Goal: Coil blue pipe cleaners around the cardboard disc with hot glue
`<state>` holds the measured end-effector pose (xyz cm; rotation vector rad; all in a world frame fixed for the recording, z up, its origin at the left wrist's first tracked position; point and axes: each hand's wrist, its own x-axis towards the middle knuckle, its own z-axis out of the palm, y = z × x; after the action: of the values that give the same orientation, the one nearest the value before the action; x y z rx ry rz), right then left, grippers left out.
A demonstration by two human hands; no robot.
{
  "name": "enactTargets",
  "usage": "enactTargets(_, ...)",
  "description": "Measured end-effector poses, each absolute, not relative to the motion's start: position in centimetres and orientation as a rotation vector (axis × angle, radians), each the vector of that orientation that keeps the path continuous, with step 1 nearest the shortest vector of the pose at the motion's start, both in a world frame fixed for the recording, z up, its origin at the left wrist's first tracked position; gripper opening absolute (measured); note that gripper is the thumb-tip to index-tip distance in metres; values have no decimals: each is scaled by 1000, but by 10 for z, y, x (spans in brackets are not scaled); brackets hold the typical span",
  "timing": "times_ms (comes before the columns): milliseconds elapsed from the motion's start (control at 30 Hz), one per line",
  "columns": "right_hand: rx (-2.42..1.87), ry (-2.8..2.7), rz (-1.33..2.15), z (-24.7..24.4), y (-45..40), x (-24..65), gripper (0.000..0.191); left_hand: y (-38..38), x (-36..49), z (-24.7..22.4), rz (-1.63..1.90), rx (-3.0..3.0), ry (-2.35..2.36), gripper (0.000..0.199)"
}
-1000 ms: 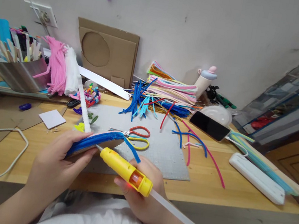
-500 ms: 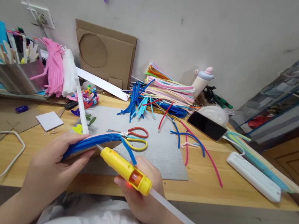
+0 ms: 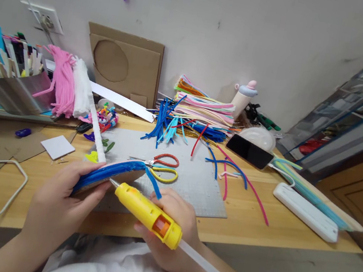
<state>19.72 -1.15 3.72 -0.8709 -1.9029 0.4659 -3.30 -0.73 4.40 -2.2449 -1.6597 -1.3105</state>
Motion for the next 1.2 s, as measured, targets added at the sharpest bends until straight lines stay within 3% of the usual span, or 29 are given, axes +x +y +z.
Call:
enactTargets(533, -915, -1943, 412, 35, -8, 194, 34, -8, -35, 43, -1305, -2249, -1659, 27)
enactTargets(1200, -960, -1864, 505, 31, -7, 199, 32, -8, -39, 40, -1310, -2209, -1627, 25)
